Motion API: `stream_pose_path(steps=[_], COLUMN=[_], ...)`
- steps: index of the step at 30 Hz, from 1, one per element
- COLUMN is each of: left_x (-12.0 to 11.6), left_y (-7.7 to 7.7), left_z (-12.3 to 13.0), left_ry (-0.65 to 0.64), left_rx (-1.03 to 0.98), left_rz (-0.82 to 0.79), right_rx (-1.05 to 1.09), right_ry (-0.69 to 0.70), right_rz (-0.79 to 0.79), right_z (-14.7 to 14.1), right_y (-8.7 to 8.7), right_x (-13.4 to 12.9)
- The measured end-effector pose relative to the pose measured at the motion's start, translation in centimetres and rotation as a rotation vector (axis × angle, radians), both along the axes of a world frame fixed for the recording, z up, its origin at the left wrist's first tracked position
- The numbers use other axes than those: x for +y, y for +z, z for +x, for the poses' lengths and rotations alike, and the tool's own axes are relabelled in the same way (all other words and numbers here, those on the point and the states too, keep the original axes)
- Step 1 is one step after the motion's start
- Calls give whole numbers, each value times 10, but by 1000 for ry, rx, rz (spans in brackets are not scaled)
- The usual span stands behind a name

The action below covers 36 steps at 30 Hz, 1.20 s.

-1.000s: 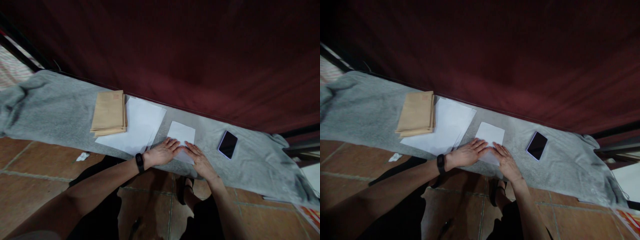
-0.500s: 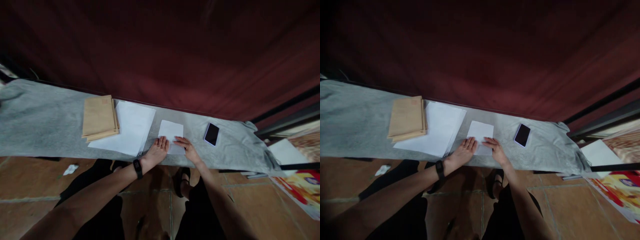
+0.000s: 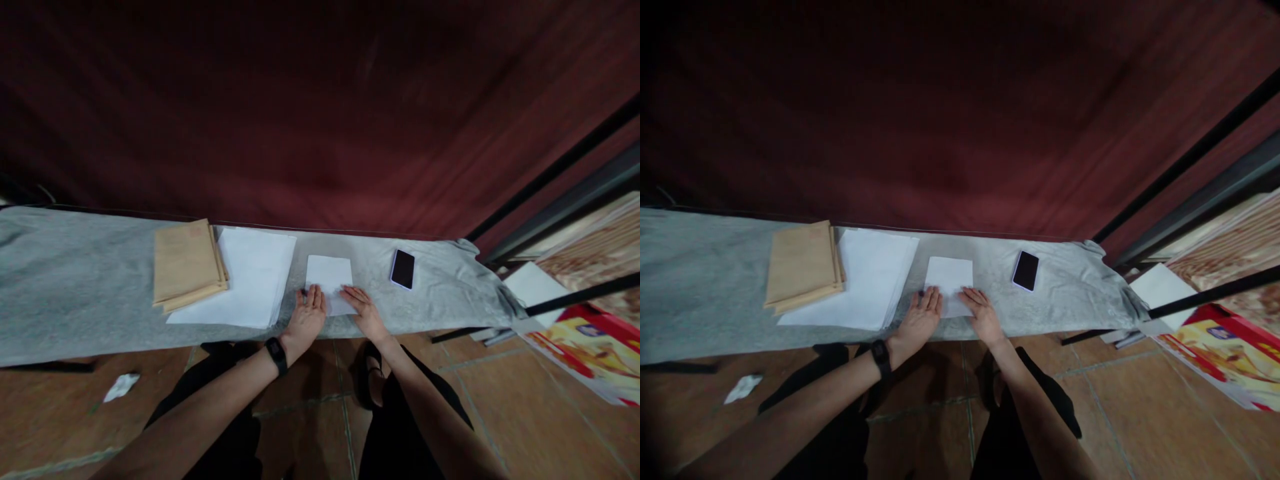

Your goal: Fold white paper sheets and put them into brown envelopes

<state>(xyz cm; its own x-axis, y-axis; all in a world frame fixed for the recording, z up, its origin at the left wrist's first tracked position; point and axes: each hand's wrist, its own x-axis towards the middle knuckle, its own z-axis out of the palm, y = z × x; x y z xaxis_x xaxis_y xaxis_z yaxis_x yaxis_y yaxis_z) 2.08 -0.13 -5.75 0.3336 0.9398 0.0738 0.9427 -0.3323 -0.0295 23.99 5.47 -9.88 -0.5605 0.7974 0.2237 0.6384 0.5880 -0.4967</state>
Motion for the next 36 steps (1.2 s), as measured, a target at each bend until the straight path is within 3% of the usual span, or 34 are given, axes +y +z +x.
stream_pose_path(steps=[5,8,12,19,26,31,34,36], left_x=[30,47,61,67,58,53,50,48], left_y=[8,3,-14,-28,-11,12,14,10], left_z=[-11,-5,3,1,-3,-24,-43,-55], left_ry=[-226,-204,-112,-15,-13,-237,-387,-376], left_rx=[-199,-296,-256,-225,-244,-353,-364,-397], left_rz=[-330,-270,-154,1,-103,-322,-391,-351], right_rx=[-30,-81,-150,-202,-157,-112,-114,-126], right_ry=[102,117,146,189,232,228,216,208], right_rz=[-31,-10,-3,-6,-17,-60,-88,-97], right_z=[2,1,-2,1,11,16,17,17], right_y=[5,7,12,17,11,14,19,22], right_x=[13,12,11,13,22,29,30,30])
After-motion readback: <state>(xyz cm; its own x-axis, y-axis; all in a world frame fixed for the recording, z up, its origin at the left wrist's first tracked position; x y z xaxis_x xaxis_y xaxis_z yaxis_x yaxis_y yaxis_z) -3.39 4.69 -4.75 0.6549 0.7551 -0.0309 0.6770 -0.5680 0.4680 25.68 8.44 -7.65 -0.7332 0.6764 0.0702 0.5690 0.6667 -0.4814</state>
